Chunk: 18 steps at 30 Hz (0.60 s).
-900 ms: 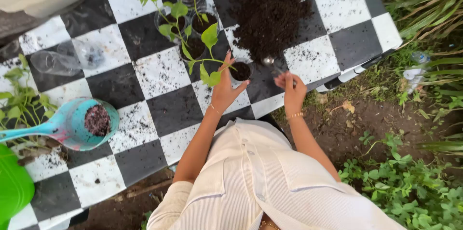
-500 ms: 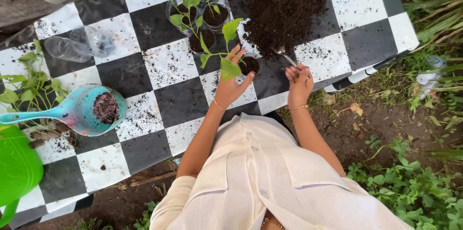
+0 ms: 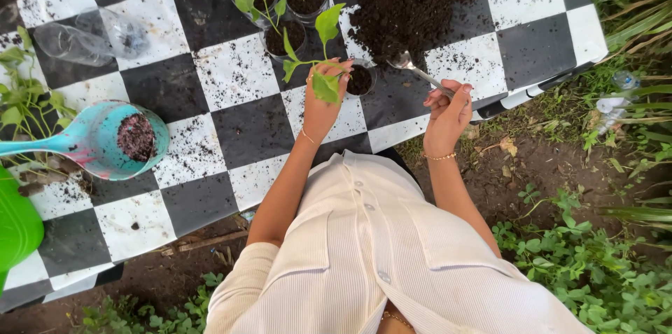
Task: The recorder is transplanting small seedlings into plastic cups using a spoon to add soil.
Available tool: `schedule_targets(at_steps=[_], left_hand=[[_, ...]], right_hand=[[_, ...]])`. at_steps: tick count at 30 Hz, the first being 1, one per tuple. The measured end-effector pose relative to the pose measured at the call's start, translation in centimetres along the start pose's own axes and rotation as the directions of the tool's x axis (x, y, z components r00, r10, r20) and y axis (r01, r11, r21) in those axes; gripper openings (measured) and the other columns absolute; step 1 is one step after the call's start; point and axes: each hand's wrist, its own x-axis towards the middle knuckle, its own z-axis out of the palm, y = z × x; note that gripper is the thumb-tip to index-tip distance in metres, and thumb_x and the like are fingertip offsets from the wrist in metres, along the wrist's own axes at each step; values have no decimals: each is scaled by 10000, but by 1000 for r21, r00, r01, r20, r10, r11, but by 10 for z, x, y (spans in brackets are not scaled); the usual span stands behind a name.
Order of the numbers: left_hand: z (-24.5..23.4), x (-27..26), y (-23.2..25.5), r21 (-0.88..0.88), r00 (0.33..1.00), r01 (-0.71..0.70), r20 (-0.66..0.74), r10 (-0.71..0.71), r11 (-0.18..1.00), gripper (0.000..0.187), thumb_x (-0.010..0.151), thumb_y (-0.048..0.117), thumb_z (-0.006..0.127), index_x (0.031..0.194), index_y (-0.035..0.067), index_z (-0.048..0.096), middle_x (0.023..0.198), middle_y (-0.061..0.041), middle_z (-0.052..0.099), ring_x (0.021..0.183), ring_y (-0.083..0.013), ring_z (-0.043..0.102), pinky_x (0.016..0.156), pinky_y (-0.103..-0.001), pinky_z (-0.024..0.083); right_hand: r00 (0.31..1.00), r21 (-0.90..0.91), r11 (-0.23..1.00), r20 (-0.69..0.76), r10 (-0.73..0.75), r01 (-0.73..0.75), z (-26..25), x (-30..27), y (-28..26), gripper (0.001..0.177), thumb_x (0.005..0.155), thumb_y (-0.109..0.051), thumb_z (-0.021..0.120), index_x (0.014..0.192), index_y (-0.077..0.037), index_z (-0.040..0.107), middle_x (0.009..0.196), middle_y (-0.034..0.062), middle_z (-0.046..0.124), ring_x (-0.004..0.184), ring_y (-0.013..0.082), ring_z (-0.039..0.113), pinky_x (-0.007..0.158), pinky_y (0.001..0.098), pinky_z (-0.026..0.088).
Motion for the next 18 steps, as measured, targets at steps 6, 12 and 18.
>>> schedule_targets(at_steps=[6,12,18], left_hand=[[6,2,3,8,997,22,-72,-21,1000,156,998,152,716,1153,146,731,1123,-24,737,1247,-314,579,1071,-527,431],[7,3,2,63,990,-107,-81,112,992,65,973,112,739,1027,147,735,1001,-18,764,1203,-294,614,1082,-485,405],[2,7,-11,57,985,-163,-56,166,985,93,936,97,773,1026,110,758,1079,-119,687,1183,-371,595,1112,-551,374]], right_hand=[[991,-71,995,119,-61,70,19,-20,-9,511,1100,-421,365,1032,-14,665,722,101,633,605,122,633,592,236,594],[869,-171,928,440,-228,330,11,-22,10,407,1150,-270,340,1111,-28,665,849,91,612,730,139,609,673,277,586],[639,-237,736,696,-327,635,14,-23,-26,191,1026,-41,626,1149,67,724,891,137,666,769,245,686,650,371,591]])
